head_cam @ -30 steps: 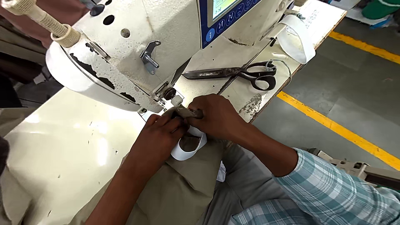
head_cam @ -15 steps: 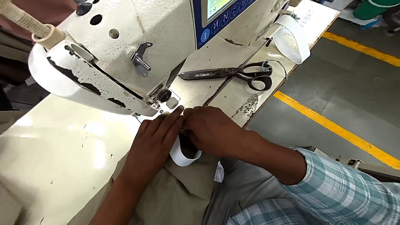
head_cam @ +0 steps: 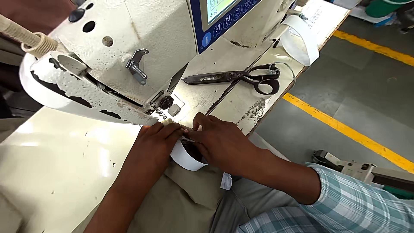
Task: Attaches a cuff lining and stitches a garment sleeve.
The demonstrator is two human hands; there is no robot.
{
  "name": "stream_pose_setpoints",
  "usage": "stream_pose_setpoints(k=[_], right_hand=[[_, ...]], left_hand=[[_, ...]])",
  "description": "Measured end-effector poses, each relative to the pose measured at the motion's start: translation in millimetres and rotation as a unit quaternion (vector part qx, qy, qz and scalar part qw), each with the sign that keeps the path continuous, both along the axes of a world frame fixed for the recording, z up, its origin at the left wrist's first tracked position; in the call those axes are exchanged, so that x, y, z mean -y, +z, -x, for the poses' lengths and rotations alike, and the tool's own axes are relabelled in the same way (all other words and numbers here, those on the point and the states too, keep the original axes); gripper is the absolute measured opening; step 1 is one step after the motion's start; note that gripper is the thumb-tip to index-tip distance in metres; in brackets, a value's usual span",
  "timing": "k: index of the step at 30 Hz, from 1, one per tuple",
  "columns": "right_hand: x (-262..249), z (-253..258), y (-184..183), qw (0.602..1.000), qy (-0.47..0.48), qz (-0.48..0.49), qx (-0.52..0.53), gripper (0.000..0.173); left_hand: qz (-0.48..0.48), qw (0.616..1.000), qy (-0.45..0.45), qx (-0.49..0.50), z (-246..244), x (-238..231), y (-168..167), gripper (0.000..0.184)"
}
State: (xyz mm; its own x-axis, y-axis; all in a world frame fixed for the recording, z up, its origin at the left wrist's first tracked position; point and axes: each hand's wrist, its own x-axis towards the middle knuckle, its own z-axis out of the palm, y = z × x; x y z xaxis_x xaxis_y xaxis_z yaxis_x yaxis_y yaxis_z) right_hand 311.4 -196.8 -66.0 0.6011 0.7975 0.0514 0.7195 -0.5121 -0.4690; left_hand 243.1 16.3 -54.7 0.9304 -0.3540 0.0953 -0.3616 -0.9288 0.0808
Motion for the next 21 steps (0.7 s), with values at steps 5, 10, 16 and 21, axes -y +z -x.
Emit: stream_pose_setpoints(k=[5, 10, 16, 21], right_hand=[[-8.1, -0.6, -6.5, 0.999, 0.006, -0.034, 0.012, 0.022], [-26.2, -13.1, -5.9, 0.998, 0.038, -0.042, -0.005, 0.022], [-26.0, -11.5, -11.5, 0.997, 0.016, -0.071, 0.011, 0.017], [-24.0, -14.9, -4.4, 0.998, 0.019, -0.064, 0.004, 0.016]], left_hand=[[-0.001, 0.999, 0.017, 0.03, 6.7, -4.8, -5.9, 0.037], [0.012, 0.997, 0.057, 0.042, 12.4, -16.7, -9.4, 0.037], [-0.004, 0.997, 0.069, 0.046, 13.6, -16.2, -13.4, 0.035], [0.01, 0.996, 0.077, 0.038, 14.6, -15.6, -15.9, 0.035]])
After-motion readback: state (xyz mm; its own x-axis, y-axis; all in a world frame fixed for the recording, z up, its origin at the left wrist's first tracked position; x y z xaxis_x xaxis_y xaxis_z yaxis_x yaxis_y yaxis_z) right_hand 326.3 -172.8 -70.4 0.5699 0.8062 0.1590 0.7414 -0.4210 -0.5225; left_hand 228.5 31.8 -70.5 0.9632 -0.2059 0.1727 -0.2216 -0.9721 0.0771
